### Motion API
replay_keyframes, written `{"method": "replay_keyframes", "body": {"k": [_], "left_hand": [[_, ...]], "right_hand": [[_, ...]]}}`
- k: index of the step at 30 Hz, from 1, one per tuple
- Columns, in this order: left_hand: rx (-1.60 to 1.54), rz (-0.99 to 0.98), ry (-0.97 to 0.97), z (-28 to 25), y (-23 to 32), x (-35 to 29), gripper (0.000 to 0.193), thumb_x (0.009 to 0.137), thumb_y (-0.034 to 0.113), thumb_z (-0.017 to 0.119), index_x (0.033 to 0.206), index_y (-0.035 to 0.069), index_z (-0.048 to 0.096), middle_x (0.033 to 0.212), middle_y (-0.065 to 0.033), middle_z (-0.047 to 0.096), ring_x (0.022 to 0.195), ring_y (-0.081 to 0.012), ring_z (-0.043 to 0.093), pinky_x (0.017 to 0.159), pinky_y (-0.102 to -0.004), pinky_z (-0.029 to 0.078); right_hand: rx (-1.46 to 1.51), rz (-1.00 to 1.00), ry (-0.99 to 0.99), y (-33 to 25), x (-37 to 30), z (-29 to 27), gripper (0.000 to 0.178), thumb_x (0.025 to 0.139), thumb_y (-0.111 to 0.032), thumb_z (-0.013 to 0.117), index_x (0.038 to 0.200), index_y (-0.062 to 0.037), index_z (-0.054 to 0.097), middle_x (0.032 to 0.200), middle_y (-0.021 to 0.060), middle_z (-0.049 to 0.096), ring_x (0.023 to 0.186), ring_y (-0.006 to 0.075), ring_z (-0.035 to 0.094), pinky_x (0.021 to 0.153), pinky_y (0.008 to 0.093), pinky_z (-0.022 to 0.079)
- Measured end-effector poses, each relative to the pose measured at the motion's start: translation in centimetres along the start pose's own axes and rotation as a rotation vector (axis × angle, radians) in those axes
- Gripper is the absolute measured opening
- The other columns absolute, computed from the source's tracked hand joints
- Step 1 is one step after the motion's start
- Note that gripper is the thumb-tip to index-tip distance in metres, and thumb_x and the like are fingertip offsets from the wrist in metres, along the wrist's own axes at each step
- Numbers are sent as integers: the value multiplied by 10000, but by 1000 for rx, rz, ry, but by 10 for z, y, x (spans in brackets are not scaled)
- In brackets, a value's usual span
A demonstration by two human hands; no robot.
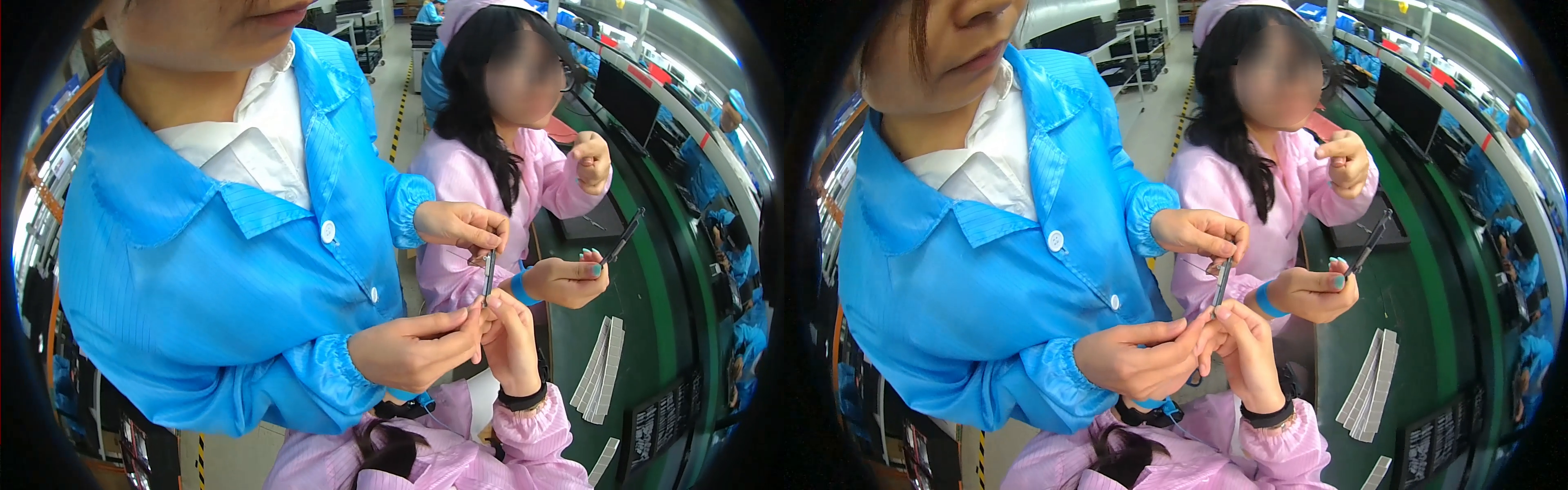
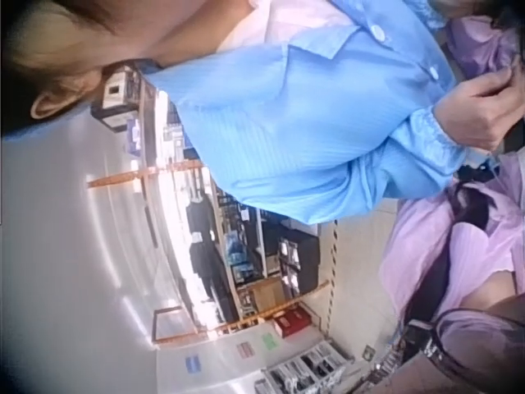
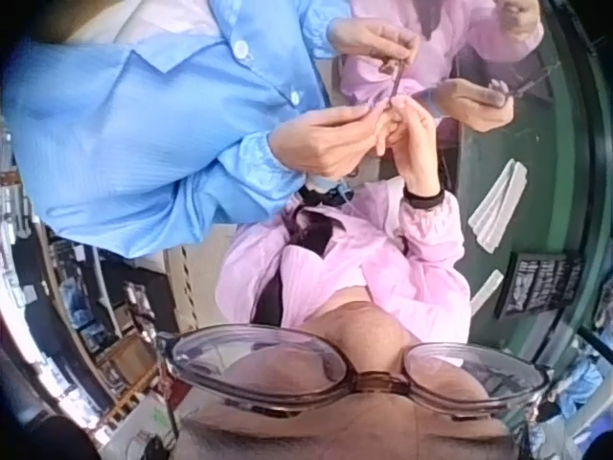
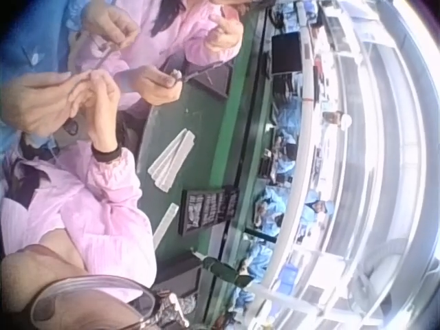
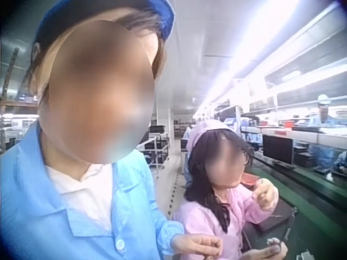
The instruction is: The recorder is assembling small plastic and metal components at a factory workbench, applying adhesive strips and fitting pieces together.
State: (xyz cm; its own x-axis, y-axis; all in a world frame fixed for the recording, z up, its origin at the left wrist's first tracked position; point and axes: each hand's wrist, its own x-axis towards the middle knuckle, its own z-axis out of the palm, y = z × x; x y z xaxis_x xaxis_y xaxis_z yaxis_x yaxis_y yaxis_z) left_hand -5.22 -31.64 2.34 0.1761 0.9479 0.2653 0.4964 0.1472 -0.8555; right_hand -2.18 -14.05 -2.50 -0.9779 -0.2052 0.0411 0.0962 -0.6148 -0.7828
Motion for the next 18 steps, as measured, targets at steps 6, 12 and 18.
{"method": "replay_keyframes", "body": {"k": [6,12,18], "left_hand": [[-319,-88,111,1,-14,15,101,757,68,543,809,-11,578,908,-61,532,971,-213,573,834,-274,472],[-381,-76,102,5,-12,19,220,705,157,518,841,-11,558,906,-74,463,1009,-245,518,883,-304,439],[-414,-74,93,7,-10,20,204,709,164,510,826,4,561,911,-68,469,991,-233,523,895,-312,426]], "right_hand": [[29,-27,139,0,0,8,160,909,-187,464,876,-45,531,832,39,606,685,87,584,615,199,465],[38,-42,153,2,1,8,149,905,-162,460,843,-50,536,777,1,571,684,55,542,620,181,433],[60,-17,149,4,0,10,143,906,-157,456,872,-48,542,784,-10,557,697,49,529,615,177,419]]}}
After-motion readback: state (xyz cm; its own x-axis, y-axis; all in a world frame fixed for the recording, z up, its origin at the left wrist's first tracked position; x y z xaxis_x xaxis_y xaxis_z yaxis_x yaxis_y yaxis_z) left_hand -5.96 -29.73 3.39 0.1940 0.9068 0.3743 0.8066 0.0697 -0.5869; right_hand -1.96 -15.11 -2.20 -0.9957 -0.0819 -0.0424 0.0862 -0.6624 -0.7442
